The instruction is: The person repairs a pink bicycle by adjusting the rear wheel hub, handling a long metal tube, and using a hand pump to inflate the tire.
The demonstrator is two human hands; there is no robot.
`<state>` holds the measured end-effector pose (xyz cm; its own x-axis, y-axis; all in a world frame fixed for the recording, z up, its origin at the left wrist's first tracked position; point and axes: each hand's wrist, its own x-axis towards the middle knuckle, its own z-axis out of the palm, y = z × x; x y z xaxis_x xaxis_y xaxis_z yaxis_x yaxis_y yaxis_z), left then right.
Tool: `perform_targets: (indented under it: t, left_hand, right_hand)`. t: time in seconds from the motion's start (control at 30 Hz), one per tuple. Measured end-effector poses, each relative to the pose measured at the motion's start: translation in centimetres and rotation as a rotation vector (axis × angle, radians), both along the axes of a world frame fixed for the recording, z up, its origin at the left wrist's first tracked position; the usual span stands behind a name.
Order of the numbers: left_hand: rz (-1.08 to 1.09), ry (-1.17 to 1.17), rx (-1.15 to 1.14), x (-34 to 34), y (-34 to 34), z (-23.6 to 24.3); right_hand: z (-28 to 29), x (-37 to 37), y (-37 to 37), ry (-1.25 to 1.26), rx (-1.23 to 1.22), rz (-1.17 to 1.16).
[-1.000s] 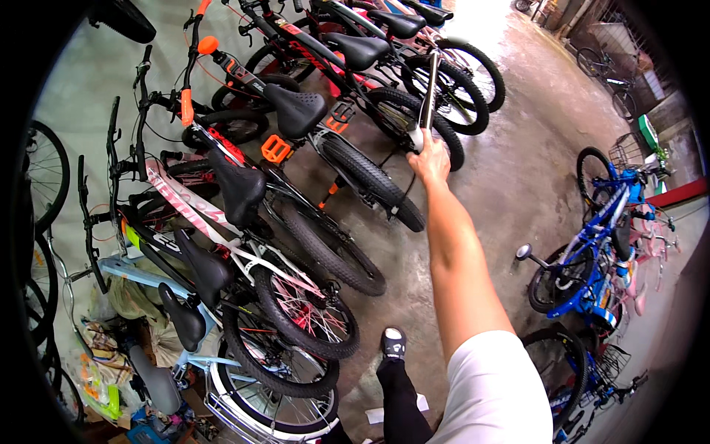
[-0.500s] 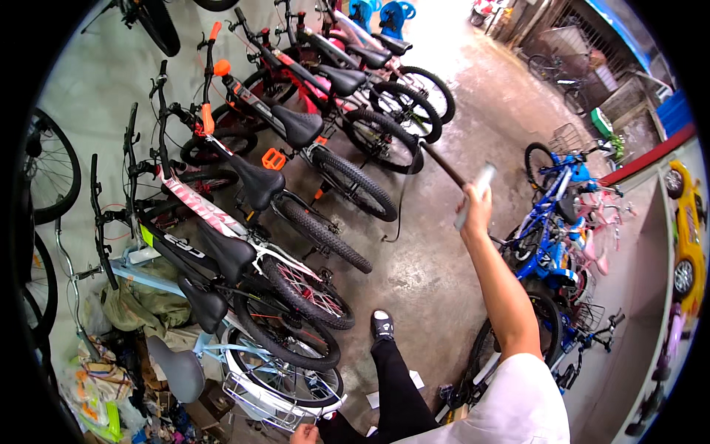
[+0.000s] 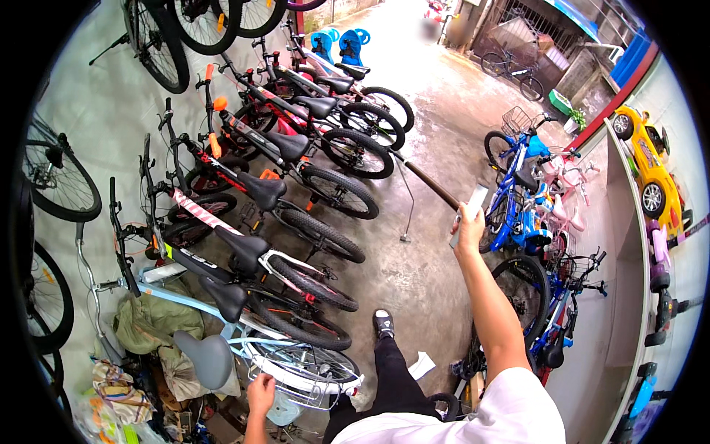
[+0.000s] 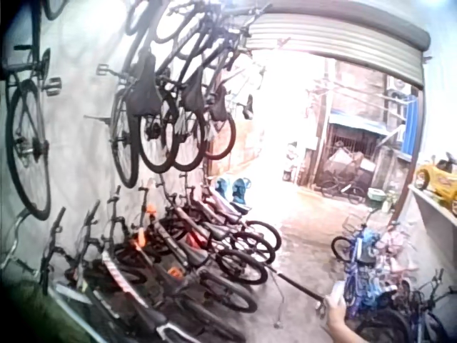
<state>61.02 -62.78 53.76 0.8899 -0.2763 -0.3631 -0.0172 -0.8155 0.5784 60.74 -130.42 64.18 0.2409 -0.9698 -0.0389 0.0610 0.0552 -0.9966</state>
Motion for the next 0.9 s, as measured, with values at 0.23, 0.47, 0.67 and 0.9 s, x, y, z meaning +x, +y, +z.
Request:
perform_targets:
  t: [0.23,0.47,0.67,0.9]
  left_hand:
    - [-0.047,0.061,-0.224,2.3,-10.4,-1.0]
    - [-0.369,-0.052,-0.369,12.3,-33.9,-2.0]
    - [-0.456,-0.063,-0.343,25.6,-53.9,-1.3]
    - [-0.25,-0.104,-0.499,27.9,-71.9,6.0]
  right_hand:
    - [0.2,-4.6,-2.1,-0.022,0.024,0.019]
    - [4.6,-14.7,-2.0,-0.165,0.141,0.037]
    - [10.1,-24.8,1.4,-0.269,0.179,0.016]
    - [14.1,-37.9,6.5,-0.305,0.113,-0.022]
